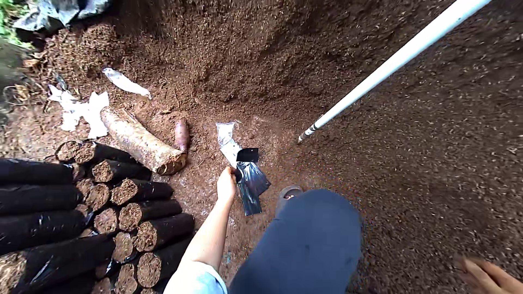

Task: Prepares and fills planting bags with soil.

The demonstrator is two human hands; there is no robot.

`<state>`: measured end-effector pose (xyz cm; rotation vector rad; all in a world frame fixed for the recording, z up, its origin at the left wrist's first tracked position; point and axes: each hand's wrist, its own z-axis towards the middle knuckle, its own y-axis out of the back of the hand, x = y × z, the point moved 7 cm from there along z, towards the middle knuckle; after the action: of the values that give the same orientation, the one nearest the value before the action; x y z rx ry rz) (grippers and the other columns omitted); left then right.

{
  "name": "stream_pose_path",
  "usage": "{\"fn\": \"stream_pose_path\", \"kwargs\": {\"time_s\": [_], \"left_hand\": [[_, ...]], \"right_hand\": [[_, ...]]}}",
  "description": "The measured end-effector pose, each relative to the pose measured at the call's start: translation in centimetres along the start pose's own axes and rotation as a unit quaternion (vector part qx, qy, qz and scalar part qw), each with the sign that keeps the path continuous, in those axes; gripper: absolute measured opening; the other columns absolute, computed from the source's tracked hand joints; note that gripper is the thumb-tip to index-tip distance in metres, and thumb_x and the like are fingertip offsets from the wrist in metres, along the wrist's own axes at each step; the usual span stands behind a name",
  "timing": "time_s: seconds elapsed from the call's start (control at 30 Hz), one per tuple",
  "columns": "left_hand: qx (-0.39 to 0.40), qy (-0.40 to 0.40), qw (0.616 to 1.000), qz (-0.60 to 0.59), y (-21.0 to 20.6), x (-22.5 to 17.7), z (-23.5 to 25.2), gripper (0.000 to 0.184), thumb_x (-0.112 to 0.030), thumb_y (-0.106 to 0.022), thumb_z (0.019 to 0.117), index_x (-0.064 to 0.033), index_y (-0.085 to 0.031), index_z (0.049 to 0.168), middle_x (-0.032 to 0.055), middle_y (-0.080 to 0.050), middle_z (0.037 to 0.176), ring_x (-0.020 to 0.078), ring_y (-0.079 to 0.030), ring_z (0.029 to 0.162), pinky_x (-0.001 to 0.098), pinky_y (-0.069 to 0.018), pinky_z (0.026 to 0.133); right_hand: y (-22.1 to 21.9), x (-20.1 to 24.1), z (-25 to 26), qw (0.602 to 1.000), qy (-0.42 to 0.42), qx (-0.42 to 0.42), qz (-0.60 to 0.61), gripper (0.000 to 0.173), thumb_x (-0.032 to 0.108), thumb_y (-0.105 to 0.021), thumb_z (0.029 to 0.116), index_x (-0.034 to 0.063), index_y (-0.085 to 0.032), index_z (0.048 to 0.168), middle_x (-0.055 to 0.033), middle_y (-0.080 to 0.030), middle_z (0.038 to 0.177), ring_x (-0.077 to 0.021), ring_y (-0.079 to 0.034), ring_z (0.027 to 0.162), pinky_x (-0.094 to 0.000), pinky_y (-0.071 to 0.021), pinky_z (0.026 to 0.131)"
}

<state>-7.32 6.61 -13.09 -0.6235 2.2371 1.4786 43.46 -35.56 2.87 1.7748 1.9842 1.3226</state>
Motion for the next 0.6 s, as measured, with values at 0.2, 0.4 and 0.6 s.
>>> {"fn": "stream_pose_path", "kwargs": {"time_s": [0.2,0.4,0.6], "left_hand": [[0.223,-0.300,0.927,-0.021,3.2,-17.2,-3.5,0.045,-0.014,-0.069,0.0978,-0.0001,-0.055,0.138,0.0137,-0.076,0.109,0.0251,-0.074,0.102,0.0488,-0.0554,0.099],[0.212,-0.439,0.872,-0.047,6.6,-34.5,-9.3,0.033,-0.026,-0.078,0.0931,-0.0032,-0.059,0.107,0.0029,-0.056,0.074,0.0122,-0.054,0.065,0.0322,-0.0483,0.064],[0.244,-0.432,0.861,-0.109,5.0,-38.5,-11.4,0.040,-0.029,-0.076,0.0923,-0.0009,-0.056,0.113,0.0015,-0.059,0.076,0.0102,-0.058,0.066,0.0319,-0.0530,0.067]], "right_hand": [[-6.1,22.0,1.2,0.964,0.262,0.023,0.034,0.043,0.025,-0.052,0.1057,0.0066,-0.055,0.144,-0.0172,-0.058,0.144,-0.0295,-0.068,0.114,-0.0506,-0.0562,0.098],[-11.7,34.4,1.2,0.888,0.347,0.170,0.248,0.062,0.008,-0.066,0.0956,0.0042,-0.039,0.151,-0.0133,-0.064,0.125,-0.0175,-0.070,0.097,-0.0360,-0.0605,0.087],[-6.2,31.6,-1.9,0.849,0.354,0.133,0.369,0.053,0.018,-0.053,0.1036,0.0043,-0.038,0.153,-0.0138,-0.060,0.136,-0.0201,-0.066,0.112,-0.0401,-0.0577,0.094]]}}
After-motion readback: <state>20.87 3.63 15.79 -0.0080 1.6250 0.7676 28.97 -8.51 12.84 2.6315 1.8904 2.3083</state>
